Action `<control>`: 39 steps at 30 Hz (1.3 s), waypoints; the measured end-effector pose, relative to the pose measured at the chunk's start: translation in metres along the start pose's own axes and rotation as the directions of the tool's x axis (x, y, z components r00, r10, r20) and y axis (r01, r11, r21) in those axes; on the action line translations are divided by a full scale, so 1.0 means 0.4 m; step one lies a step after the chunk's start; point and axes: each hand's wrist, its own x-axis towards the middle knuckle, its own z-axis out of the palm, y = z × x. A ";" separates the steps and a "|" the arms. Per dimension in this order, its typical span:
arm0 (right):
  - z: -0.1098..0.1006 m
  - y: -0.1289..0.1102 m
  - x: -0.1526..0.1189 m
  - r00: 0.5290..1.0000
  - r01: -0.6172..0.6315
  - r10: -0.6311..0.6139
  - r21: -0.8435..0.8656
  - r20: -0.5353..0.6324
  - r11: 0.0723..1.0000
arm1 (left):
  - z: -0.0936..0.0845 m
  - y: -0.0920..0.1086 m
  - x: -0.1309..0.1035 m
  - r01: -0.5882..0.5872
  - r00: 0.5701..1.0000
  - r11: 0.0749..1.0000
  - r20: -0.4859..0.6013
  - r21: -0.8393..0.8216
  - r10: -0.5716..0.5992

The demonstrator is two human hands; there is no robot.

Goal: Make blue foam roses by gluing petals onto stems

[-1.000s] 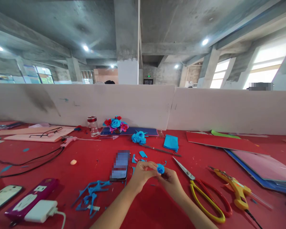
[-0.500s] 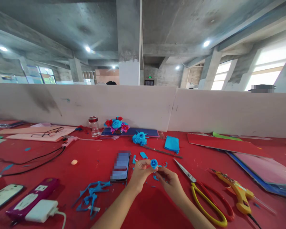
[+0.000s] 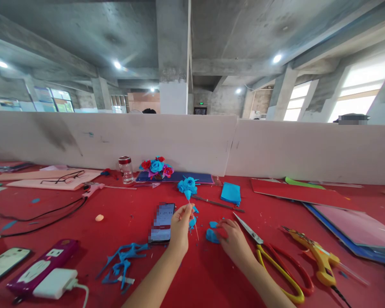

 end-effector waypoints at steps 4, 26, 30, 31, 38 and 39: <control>0.006 -0.015 -0.013 0.992 0.047 -0.017 -0.244 0.122 0.969 | -0.011 0.013 0.011 -0.002 0.986 0.996 -0.166 -0.089 -0.013; -0.113 0.106 0.033 0.886 -0.371 0.429 -0.286 0.175 0.884 | 0.005 0.019 0.000 0.257 0.942 0.954 0.261 -0.157 -0.210; -0.105 0.131 0.025 0.918 -0.214 0.282 -0.250 0.278 0.944 | -0.003 0.035 0.013 0.247 0.959 0.930 0.204 -0.273 -0.195; -0.102 0.137 0.023 0.912 -0.220 0.296 -0.271 0.284 0.937 | -0.007 0.038 0.017 0.237 0.965 0.924 0.183 -0.300 -0.188; -0.073 0.144 0.031 0.936 -0.325 0.331 -0.069 0.120 0.943 | -0.024 0.044 0.034 0.193 0.979 0.931 0.128 -0.309 -0.160; -0.066 0.141 0.033 0.939 -0.329 0.327 0.004 0.107 0.944 | -0.023 0.043 0.032 0.190 0.977 0.935 0.149 -0.300 -0.151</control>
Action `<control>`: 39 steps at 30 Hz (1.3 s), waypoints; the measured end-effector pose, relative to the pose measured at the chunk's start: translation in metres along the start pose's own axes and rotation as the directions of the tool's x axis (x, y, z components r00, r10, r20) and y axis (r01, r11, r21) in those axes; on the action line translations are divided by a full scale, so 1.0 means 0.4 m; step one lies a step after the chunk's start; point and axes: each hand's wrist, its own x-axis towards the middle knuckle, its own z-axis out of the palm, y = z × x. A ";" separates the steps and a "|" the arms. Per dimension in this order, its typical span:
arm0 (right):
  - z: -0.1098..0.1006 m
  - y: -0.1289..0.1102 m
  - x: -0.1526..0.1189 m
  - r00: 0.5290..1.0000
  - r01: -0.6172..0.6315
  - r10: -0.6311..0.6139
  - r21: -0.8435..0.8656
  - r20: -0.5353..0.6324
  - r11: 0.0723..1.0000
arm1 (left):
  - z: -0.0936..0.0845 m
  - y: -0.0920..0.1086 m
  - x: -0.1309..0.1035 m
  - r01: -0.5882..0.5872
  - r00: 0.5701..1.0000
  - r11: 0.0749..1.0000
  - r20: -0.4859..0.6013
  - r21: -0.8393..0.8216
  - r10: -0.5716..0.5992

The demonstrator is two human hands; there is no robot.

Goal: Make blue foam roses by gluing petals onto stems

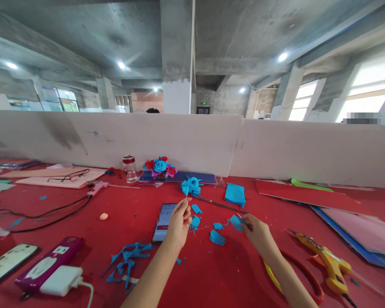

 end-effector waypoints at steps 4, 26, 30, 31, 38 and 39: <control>0.025 -0.013 -0.003 1.000 0.009 -0.011 0.105 0.015 0.994 | 0.008 0.002 -0.011 0.034 0.994 0.999 0.107 0.024 -0.036; 0.017 -0.080 -0.037 0.912 0.401 -0.377 -0.156 0.161 0.903 | -0.009 0.028 0.017 0.004 0.997 0.976 0.077 0.219 -0.021; 0.059 -0.112 -0.061 0.884 0.412 -0.358 -0.138 0.300 0.901 | 0.003 0.029 0.003 -0.062 0.989 0.934 0.146 0.351 0.011; 0.067 -0.116 -0.065 0.890 0.402 -0.346 -0.153 0.297 0.903 | 0.004 0.029 0.002 -0.074 0.988 0.925 0.150 0.372 0.019; 0.066 -0.121 -0.068 0.910 0.354 -0.294 -0.178 0.293 0.918 | -0.014 0.028 0.015 -0.067 0.994 0.926 0.102 0.372 0.030; 0.063 -0.120 -0.067 0.913 0.347 -0.286 -0.187 0.291 0.919 | -0.018 0.029 0.019 -0.061 0.996 0.932 0.080 0.356 0.034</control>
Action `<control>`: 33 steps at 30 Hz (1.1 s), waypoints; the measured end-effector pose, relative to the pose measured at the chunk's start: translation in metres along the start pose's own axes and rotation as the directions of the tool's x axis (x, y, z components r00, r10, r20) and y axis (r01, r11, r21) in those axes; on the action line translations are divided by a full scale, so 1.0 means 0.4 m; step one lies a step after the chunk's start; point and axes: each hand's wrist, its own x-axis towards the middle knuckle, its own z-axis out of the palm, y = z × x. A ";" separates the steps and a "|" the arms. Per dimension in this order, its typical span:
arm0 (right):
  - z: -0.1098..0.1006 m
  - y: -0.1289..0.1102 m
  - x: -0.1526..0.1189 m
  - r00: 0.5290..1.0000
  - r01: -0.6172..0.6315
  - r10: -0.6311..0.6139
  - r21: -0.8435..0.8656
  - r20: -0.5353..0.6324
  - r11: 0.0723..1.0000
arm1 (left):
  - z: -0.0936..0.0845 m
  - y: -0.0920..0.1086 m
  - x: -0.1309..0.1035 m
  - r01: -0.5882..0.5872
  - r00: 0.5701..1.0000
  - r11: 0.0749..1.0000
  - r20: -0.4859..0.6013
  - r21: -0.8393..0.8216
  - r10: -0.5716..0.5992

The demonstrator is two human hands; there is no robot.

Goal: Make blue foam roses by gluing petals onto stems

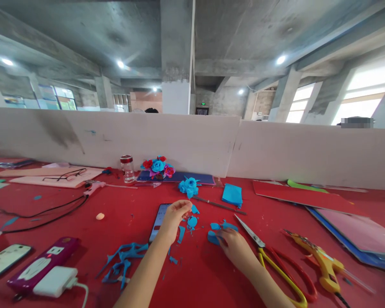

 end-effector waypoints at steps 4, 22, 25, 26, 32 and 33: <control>0.001 0.009 -0.001 1.000 -0.008 0.007 -0.003 -0.023 1.000 | -0.012 -0.004 0.011 0.028 0.994 0.996 -0.102 -0.086 -0.036; -0.032 0.050 -0.001 0.980 0.045 -0.043 0.003 -0.195 0.999 | 0.003 0.006 -0.001 0.038 0.989 0.996 -0.140 -0.078 -0.049; -0.002 0.040 0.002 0.989 0.051 -0.046 0.035 -0.139 0.998 | 0.005 0.006 -0.004 0.031 0.995 0.999 -0.096 -0.037 -0.034; 0.006 0.036 0.002 0.992 0.058 -0.052 0.050 -0.116 0.997 | 0.006 0.006 -0.005 0.031 0.995 0.999 -0.093 -0.025 -0.033; 0.019 0.038 0.005 0.999 0.043 -0.042 0.125 -0.009 0.991 | 0.013 0.011 -0.011 0.020 0.996 0.998 -0.093 0.051 -0.016; 0.016 0.042 0.006 0.999 0.035 -0.035 0.145 -0.007 0.989 | 0.016 0.012 -0.013 0.016 0.995 0.997 -0.100 0.073 -0.009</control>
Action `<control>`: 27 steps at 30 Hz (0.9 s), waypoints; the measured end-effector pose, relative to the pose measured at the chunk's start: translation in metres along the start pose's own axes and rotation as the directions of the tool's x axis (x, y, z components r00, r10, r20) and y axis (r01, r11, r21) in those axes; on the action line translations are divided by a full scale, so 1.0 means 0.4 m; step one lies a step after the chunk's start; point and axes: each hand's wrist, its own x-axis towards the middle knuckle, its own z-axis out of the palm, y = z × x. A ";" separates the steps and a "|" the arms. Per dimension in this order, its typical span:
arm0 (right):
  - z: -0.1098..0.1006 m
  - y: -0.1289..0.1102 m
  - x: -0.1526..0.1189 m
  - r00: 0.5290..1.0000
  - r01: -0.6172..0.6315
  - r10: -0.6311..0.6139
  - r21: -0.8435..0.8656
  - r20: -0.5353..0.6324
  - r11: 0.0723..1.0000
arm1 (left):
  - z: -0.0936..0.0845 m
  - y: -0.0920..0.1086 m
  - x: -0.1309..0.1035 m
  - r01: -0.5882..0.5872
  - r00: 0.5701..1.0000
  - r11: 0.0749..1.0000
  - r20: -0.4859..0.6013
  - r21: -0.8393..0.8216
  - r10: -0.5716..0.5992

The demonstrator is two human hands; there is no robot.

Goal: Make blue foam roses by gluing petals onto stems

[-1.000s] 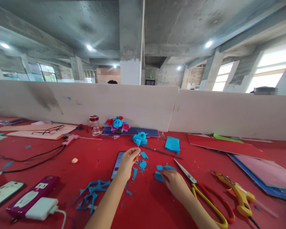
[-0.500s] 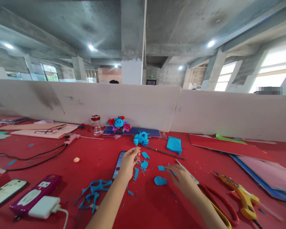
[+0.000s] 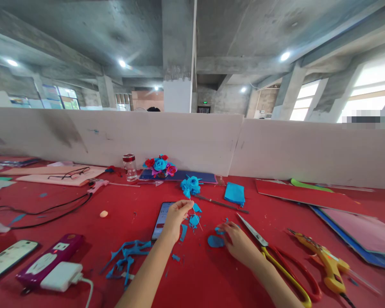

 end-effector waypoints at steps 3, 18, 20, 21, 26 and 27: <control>-0.010 0.005 0.000 1.000 0.010 -0.009 0.038 -0.013 0.999 | 0.007 0.002 -0.008 -0.014 0.999 0.997 -0.029 0.074 0.016; -0.019 0.000 -0.003 0.997 0.076 -0.076 -0.053 0.006 0.996 | 0.021 -0.001 -0.029 -0.318 0.915 0.921 0.329 0.227 0.234; -0.013 0.009 -0.003 0.998 0.056 -0.056 -0.050 0.006 0.997 | 0.023 0.005 -0.034 -0.317 0.910 0.923 0.343 0.216 0.232; -0.011 0.012 -0.003 0.999 0.049 -0.049 -0.048 0.006 0.998 | 0.024 0.007 -0.036 -0.310 0.910 0.927 0.348 0.213 0.225; -0.013 0.009 -0.003 0.998 0.043 -0.043 0.009 -0.052 0.999 | 0.021 0.007 -0.035 -0.357 0.886 0.893 0.404 0.275 0.230; -0.014 0.007 -0.002 0.995 0.040 -0.037 0.034 -0.088 0.999 | 0.020 0.006 -0.034 -0.371 0.880 0.884 0.411 0.286 0.236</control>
